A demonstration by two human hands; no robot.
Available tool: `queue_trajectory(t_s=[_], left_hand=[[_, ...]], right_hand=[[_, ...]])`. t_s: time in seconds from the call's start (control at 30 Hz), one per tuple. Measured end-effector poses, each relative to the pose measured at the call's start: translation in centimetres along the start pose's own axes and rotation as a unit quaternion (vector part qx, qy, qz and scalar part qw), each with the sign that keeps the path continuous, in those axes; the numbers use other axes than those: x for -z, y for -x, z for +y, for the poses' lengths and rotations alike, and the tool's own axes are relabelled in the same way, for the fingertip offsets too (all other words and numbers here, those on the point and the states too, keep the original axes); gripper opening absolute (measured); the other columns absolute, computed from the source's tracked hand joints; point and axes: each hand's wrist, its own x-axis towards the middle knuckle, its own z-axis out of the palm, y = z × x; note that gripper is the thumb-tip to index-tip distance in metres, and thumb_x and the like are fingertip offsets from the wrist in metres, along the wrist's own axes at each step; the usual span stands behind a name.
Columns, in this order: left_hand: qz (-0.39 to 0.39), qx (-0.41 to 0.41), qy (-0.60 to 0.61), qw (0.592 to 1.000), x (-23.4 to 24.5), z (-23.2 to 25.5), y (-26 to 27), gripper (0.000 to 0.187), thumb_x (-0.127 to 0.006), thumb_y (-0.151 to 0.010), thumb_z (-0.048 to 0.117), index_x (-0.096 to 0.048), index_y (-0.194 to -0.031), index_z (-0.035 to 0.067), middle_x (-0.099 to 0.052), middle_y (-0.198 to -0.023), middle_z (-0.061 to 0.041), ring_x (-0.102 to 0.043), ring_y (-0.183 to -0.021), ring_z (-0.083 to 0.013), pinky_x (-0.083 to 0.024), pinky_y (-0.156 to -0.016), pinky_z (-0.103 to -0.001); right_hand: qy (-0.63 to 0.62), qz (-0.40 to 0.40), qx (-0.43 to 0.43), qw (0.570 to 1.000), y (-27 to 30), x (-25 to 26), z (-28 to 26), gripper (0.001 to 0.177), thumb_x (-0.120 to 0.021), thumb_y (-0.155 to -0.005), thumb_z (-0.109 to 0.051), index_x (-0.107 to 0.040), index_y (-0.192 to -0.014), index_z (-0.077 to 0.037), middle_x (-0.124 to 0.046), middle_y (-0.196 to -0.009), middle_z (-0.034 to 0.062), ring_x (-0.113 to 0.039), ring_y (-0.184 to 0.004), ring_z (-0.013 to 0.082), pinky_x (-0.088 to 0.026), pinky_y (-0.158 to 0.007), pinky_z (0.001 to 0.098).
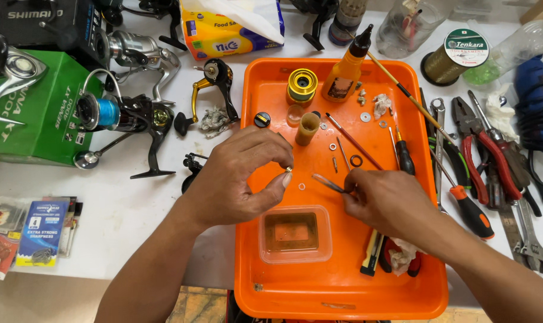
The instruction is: The person disassembles a fishing reel, cleans small parts with a brush and cloth, and reassembles the reel on an orange tray. They handle screws, washers, and the reel body while using a brush and screwdriver.
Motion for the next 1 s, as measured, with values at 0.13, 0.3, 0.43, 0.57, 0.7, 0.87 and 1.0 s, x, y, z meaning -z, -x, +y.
queue_trajectory(t_s=[0.13, 0.3, 0.43, 0.57, 0.7, 0.87, 1.0], left_hand=[[0.005, -0.004, 0.01, 1.0, 0.4, -0.2, 0.1, 0.007, -0.058, -0.09, 0.01, -0.06, -0.092, 0.004, -0.067, -0.095, -0.008, -0.065, -0.092, -0.0255, -0.047, -0.084, -0.036], [0.017, -0.019, 0.0, 1.0, 0.4, -0.5, 0.3, 0.006, -0.059, -0.089, 0.007, -0.061, -0.093, 0.002, -0.066, -0.094, -0.009, -0.064, -0.09, -0.0266, -0.048, -0.083, -0.039], [0.018, -0.019, -0.006, 1.0, 0.5, -0.3, 0.4, 0.007, -0.059, -0.089, 0.008, -0.061, -0.092, 0.002, -0.066, -0.094, -0.01, -0.064, -0.091, -0.0273, -0.049, -0.084, -0.04], [0.021, -0.032, -0.006, 0.999, 0.5, -0.3, 0.4, 0.006, -0.057, -0.09, 0.008, -0.058, -0.092, 0.002, -0.063, -0.092, -0.008, -0.062, -0.086, -0.0265, -0.046, -0.08, -0.039], [0.018, -0.048, -0.002, 0.999, 0.4, -0.4, 0.5, 0.008, -0.055, -0.093, 0.009, -0.058, -0.092, 0.001, -0.062, -0.092, -0.009, -0.061, -0.088, -0.0285, -0.047, -0.082, -0.04], [0.03, -0.066, 0.004, 0.997, 0.6, -0.4, 0.7, 0.007, -0.056, -0.093, 0.006, -0.058, -0.092, 0.0, -0.062, -0.091, -0.01, -0.061, -0.089, -0.0291, -0.047, -0.082, -0.04], [0.028, -0.066, 0.004, 0.997, 1.0, -0.3, 0.8, 0.006, -0.054, -0.093, 0.006, -0.056, -0.092, 0.001, -0.06, -0.091, -0.01, -0.058, -0.084, -0.0269, -0.044, -0.08, -0.039]], right_hand=[[-0.115, 0.117, -0.016, 0.986, 1.3, 1.3, 1.9, 0.021, -0.068, -0.081, -0.038, -0.066, -0.095, -0.023, -0.059, -0.057, -0.0034, -0.056, -0.053, 0.0212, -0.042, -0.058, 0.0382], [-0.01, 0.027, 0.011, 1.0, 1.4, 0.0, 1.1, 0.025, -0.059, -0.082, -0.04, -0.066, -0.1, -0.023, -0.073, -0.073, -0.0028, -0.068, -0.074, 0.0285, -0.051, -0.069, 0.0456], [0.031, 0.123, 0.051, 0.991, 2.2, -0.6, 0.8, 0.02, -0.061, -0.089, -0.044, -0.064, -0.094, -0.025, -0.069, -0.078, -0.0025, -0.067, -0.071, 0.0282, -0.047, -0.053, 0.0474], [-0.056, 0.222, 0.276, 0.933, 3.8, 1.5, -1.6, 0.058, -0.073, -0.079, -0.052, -0.058, -0.117, -0.011, -0.059, -0.116, 0.006, -0.059, -0.102, 0.0285, -0.046, -0.087, 0.043], [-0.003, 0.116, 0.367, 0.923, 3.8, 0.0, -3.6, 0.099, -0.07, -0.072, -0.074, -0.038, -0.149, -0.021, -0.038, -0.154, 0.0143, -0.039, -0.136, 0.0384, -0.034, -0.105, 0.0538], [-0.012, 0.103, 0.375, 0.921, 3.1, -1.1, -3.6, 0.087, -0.072, -0.076, -0.052, -0.038, -0.148, -0.018, -0.051, -0.137, 0.0129, -0.051, -0.119, 0.0347, -0.042, -0.095, 0.0469], [-0.051, 0.157, 0.35, 0.922, 3.7, 1.3, -1.9, 0.083, -0.076, -0.075, -0.039, -0.044, -0.145, -0.009, -0.052, -0.137, 0.0144, -0.055, -0.121, 0.0339, -0.046, -0.1, 0.0464]])
